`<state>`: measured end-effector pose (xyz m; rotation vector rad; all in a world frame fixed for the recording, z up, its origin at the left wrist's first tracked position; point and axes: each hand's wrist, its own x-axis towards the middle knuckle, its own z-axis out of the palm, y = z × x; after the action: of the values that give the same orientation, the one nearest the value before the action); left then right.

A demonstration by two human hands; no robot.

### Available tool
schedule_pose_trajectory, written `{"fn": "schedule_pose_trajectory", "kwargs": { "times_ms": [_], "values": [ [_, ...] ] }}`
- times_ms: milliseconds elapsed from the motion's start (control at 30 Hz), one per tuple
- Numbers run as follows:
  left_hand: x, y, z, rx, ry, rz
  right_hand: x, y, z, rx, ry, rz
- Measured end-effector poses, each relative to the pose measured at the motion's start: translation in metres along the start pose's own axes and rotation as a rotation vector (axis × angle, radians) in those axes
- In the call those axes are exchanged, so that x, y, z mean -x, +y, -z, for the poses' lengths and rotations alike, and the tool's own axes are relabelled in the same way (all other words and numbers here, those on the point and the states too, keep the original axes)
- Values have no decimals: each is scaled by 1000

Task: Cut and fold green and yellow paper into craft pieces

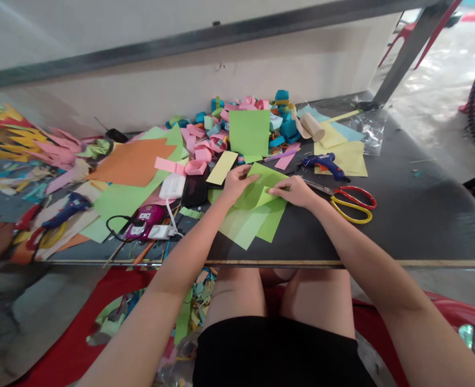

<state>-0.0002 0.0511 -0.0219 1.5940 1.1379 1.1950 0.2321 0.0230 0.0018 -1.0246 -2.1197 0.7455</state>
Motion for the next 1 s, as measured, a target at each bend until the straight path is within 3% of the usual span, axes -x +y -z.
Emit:
{"fn": "schedule_pose_trajectory", "kwargs": {
  "times_ms": [100,200,300,400,467,567,700,767,867,933,1000],
  "values": [
    [5,1,-9,-18,-109,-3,-3,-3,-4,-14,184,-86],
    [9,6,-12,-73,-171,-36,-7,-5,-1,83,385,31],
    [8,11,-6,-31,-242,-37,-8,-8,5,67,389,98],
    [5,12,-1,107,-330,16,-7,-7,5,-60,439,-85],
    [6,13,-4,168,-281,8,-6,-3,-1,-100,630,-247],
    [14,18,-18,88,-144,-80,-8,3,-14,-93,888,-394],
    [33,27,-41,-18,-87,-185,-7,-5,-26,-126,1025,-244],
    [39,30,-48,-39,-45,-122,-4,-13,-28,-139,1008,-123],
    [41,30,-51,8,56,-26,1,-23,-32,-172,849,-29],
    [38,29,-49,94,121,-21,0,-25,-35,-208,736,-63],
    [33,27,-46,168,151,-10,-2,-23,-37,-312,605,-187]
  ]
}}
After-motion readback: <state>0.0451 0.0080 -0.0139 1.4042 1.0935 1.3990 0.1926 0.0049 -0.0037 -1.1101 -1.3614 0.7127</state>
